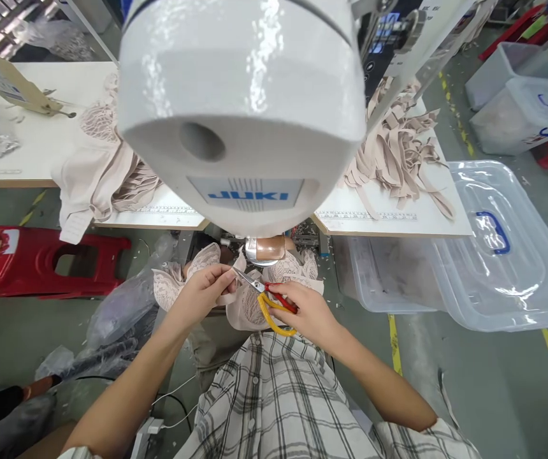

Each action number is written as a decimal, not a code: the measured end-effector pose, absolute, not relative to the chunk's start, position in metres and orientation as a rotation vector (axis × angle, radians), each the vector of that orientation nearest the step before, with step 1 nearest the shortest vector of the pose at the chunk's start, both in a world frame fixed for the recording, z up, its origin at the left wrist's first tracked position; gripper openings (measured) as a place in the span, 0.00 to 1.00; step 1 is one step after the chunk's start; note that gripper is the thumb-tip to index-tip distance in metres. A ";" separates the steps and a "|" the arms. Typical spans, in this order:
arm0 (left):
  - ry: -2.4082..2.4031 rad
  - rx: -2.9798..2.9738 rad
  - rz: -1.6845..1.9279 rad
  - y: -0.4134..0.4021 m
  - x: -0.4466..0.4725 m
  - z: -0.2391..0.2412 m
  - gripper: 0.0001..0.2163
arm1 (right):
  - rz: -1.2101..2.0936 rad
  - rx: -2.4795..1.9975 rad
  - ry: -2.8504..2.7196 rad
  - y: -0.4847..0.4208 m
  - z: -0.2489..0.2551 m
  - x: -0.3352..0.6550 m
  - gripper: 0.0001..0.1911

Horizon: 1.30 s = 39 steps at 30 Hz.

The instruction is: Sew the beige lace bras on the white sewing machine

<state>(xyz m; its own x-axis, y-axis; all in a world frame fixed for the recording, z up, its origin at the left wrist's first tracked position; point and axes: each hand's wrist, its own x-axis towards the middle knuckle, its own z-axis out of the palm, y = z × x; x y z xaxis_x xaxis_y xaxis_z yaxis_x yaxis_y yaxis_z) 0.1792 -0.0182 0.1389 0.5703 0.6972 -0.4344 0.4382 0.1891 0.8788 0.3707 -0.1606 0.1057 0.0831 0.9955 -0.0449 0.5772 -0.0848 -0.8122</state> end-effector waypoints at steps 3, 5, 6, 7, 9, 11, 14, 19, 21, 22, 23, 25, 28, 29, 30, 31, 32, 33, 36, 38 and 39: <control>1.044 1.481 0.292 -0.016 0.176 0.139 0.15 | 0.825 -1.779 -1.538 -0.173 0.106 0.381 0.16; 1.043 1.607 0.334 -0.015 0.173 0.138 0.14 | 0.819 -1.833 -1.519 -0.180 0.107 0.395 0.15; 1.051 1.704 0.350 -0.015 0.171 0.137 0.14 | 0.814 -1.878 -1.508 -0.181 0.108 0.405 0.15; 1.069 1.803 0.363 -0.015 0.170 0.136 0.13 | 0.798 -1.940 -1.489 -0.179 0.110 0.416 0.15; 1.114 1.949 0.368 -0.015 0.170 0.133 0.11 | 0.698 -2.112 -1.429 -0.168 0.113 0.444 0.16; 1.120 1.976 0.359 -0.016 0.172 0.130 0.12 | 0.502 -2.311 -1.337 -0.145 0.117 0.476 0.17; 1.025 1.823 0.273 -0.012 0.174 0.131 0.12 | 0.257 -2.485 -1.322 -0.105 0.125 0.523 0.15; 0.889 1.792 0.089 0.000 0.170 0.137 0.15 | 0.114 -2.299 -1.465 -0.089 0.132 0.527 0.17; 0.988 1.991 0.131 -0.004 0.172 0.136 0.11 | 0.276 -2.136 -1.375 -0.109 0.129 0.495 0.17; 1.033 2.104 0.180 -0.009 0.175 0.134 0.09 | 0.497 -2.001 -1.410 -0.122 0.126 0.475 0.17; 1.035 2.211 0.240 -0.016 0.179 0.133 0.08 | 0.739 -1.838 -1.489 -0.134 0.122 0.455 0.18; 0.879 2.376 0.338 -0.034 0.191 0.132 0.09 | 0.974 -1.632 -1.582 -0.152 0.114 0.416 0.23; 0.661 2.437 0.328 -0.059 0.210 0.136 0.13 | 1.011 -1.496 -1.435 -0.161 0.105 0.379 0.37; 0.657 2.398 0.306 -0.064 0.216 0.139 0.13 | 1.021 -1.450 -1.316 -0.161 0.104 0.373 0.38; 0.686 2.341 0.296 -0.068 0.221 0.143 0.13 | 1.038 -1.406 -1.172 -0.160 0.105 0.369 0.38; 0.725 2.267 0.301 -0.071 0.226 0.148 0.13 | 1.051 -1.373 -1.022 -0.158 0.107 0.366 0.37; 0.760 2.180 0.312 -0.072 0.231 0.153 0.13 | 1.058 -1.363 -0.886 -0.155 0.110 0.366 0.34; 0.798 2.084 0.323 -0.072 0.235 0.157 0.14 | 1.053 -1.377 -0.781 -0.152 0.115 0.366 0.31; 0.920 1.843 0.390 -0.068 0.242 0.165 0.18 | 0.980 -1.464 -0.725 -0.138 0.135 0.373 0.21; 1.000 1.835 0.482 -0.064 0.242 0.165 0.19 | 0.907 -1.509 -0.807 -0.126 0.147 0.381 0.15; 1.037 1.878 0.541 -0.062 0.240 0.163 0.19 | 0.868 -1.534 -0.856 -0.119 0.151 0.386 0.13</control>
<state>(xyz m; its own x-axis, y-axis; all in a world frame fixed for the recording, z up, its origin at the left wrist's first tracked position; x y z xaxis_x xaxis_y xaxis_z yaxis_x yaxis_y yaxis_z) 0.2397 -0.0618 0.1627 0.5531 0.8320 -0.0437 0.4401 -0.2473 0.8632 0.3859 -0.1188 0.1510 0.4661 0.8816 -0.0740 0.0617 -0.1158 -0.9913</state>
